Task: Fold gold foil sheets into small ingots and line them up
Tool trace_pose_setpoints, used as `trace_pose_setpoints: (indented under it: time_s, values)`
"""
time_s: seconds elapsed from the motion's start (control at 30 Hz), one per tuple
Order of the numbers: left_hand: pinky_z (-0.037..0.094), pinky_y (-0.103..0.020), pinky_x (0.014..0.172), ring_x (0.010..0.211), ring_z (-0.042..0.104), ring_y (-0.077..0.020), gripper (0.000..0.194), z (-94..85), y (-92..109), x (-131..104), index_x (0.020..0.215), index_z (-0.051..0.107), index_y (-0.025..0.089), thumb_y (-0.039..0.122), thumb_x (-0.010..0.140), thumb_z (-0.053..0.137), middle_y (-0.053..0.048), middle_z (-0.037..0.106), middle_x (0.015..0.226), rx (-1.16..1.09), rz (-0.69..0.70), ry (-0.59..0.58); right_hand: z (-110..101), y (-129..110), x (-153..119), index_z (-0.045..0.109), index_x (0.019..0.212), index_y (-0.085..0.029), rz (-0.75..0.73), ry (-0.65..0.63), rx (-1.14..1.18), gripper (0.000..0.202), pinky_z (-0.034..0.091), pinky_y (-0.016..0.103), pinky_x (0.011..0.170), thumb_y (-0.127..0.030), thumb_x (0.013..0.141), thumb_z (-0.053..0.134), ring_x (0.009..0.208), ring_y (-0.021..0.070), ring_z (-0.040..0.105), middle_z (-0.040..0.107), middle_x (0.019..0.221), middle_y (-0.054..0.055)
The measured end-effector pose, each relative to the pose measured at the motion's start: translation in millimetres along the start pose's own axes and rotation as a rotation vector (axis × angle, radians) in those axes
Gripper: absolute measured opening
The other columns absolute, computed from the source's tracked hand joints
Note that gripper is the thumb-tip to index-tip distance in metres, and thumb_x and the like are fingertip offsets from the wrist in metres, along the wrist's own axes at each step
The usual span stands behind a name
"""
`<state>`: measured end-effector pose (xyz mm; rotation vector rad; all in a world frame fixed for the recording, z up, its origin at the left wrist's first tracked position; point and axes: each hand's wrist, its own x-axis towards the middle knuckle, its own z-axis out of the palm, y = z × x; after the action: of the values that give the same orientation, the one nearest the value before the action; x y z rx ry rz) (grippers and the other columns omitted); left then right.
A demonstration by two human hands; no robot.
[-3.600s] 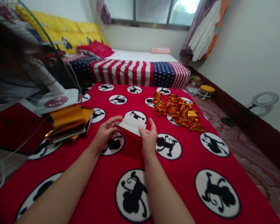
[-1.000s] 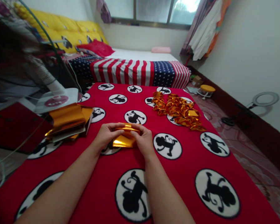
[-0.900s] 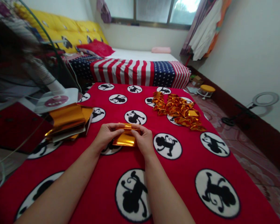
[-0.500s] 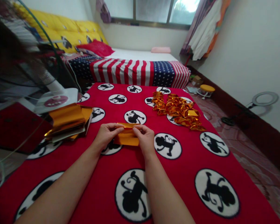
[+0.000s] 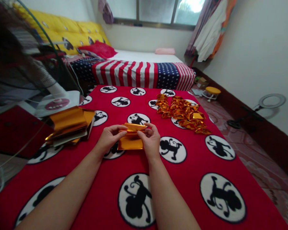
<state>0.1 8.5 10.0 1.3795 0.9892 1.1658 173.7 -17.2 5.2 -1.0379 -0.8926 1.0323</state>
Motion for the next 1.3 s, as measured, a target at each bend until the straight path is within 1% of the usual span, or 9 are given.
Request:
trace_pose_setpoints:
  time_s: [0.13,0.23,0.4,0.53,0.63,0.8,0.93,1.1,1.3]
  values:
    - [0.055,-0.028,0.078,0.088,0.07,-0.0198,0.062,-1.1,-1.1,1.3,0.127,0.056,0.017,0.034,0.072,0.076,-0.006,0.073,0.093,-0.093,-0.017,-0.027,0.2,-2.3,0.4,0.061,0.112,-0.021,0.002,-0.019,-0.033,0.052,0.054,0.029,0.068,-0.029,0.065,0.079,0.071,0.0172,0.067,0.071,0.078,0.0]
    - [0.055,-0.026,0.075,0.085,0.069,-0.0184,0.072,-5.5,-1.5,2.9,0.135,0.05,0.016,0.032,0.07,0.077,-0.006,0.071,0.093,-0.047,-0.019,-0.017,0.1,-3.2,0.2,0.063,0.109,-0.02,0.017,-0.04,-0.013,0.049,0.055,0.031,0.072,-0.03,0.064,0.08,0.077,0.0184,0.068,0.073,0.086,0.003]
    - [0.056,-0.029,0.075,0.086,0.069,-0.0198,0.062,-12.0,3.4,2.9,0.123,0.062,0.015,0.034,0.066,0.08,-0.01,0.07,0.109,-0.01,-0.047,-0.05,-0.9,-3.5,-0.2,0.066,0.103,-0.02,0.034,-0.078,0.022,0.042,0.055,0.031,0.076,-0.028,0.065,0.08,0.082,0.0184,0.069,0.074,0.092,0.004]
    - [0.056,-0.033,0.079,0.086,0.07,-0.0222,0.056,-12.2,6.9,2.0,0.11,0.069,0.011,0.035,0.061,0.084,-0.011,0.074,0.1,-0.062,-0.095,-0.072,-1.7,-2.5,0.1,0.067,0.103,-0.02,0.036,-0.09,0.02,0.042,0.054,0.03,0.076,-0.029,0.065,0.081,0.083,0.0184,0.069,0.074,0.091,0.004]
    - [0.057,-0.033,0.079,0.086,0.071,-0.0233,0.055,-10.9,6.2,2.2,0.105,0.071,0.011,0.034,0.056,0.087,-0.011,0.076,0.096,-0.117,-0.108,-0.032,-1.6,-2.0,0.2,0.067,0.105,-0.021,0.036,-0.096,0.003,0.043,0.054,0.03,0.073,-0.031,0.065,0.08,0.08,0.0182,0.068,0.074,0.088,0.003]
    - [0.057,-0.032,0.077,0.083,0.072,-0.0224,0.049,-8.3,3.3,2.7,0.096,0.073,0.012,0.034,0.055,0.088,-0.01,0.077,0.092,-0.15,-0.067,0.022,-0.8,-2.4,-0.3,0.067,0.107,-0.022,0.038,-0.102,0.015,0.043,0.053,0.029,0.069,-0.029,0.066,0.079,0.077,0.0173,0.068,0.074,0.087,0.002]
    - [0.058,-0.033,0.079,0.082,0.072,-0.0219,0.046,-5.7,0.9,2.4,0.094,0.073,0.013,0.035,0.056,0.087,-0.008,0.077,0.09,-0.158,-0.053,0.033,-0.5,-2.2,-0.2,0.067,0.106,-0.021,0.031,-0.091,-0.004,0.042,0.054,0.03,0.071,-0.029,0.066,0.079,0.078,0.0181,0.069,0.074,0.088,0.003]
    - [0.057,-0.035,0.082,0.086,0.072,-0.0232,0.046,-4.0,-2.4,2.3,0.095,0.072,0.013,0.034,0.057,0.087,-0.01,0.076,0.096,-0.152,-0.033,0.049,-0.2,1.2,1.3,0.069,0.099,-0.02,0.018,-0.033,-0.013,0.041,0.056,0.033,0.078,-0.031,0.062,0.082,0.083,0.0201,0.069,0.075,0.092,0.005]
    - [0.057,-0.032,0.076,0.081,0.072,-0.0226,0.043,-3.9,-5.8,3.3,0.091,0.073,0.012,0.035,0.058,0.086,-0.011,0.077,0.09,-0.102,-0.038,0.073,-0.9,1.5,0.5,0.07,0.094,-0.018,0.019,-0.011,-0.048,0.036,0.056,0.031,0.073,-0.033,0.064,0.082,0.077,0.0185,0.069,0.074,0.087,0.005]
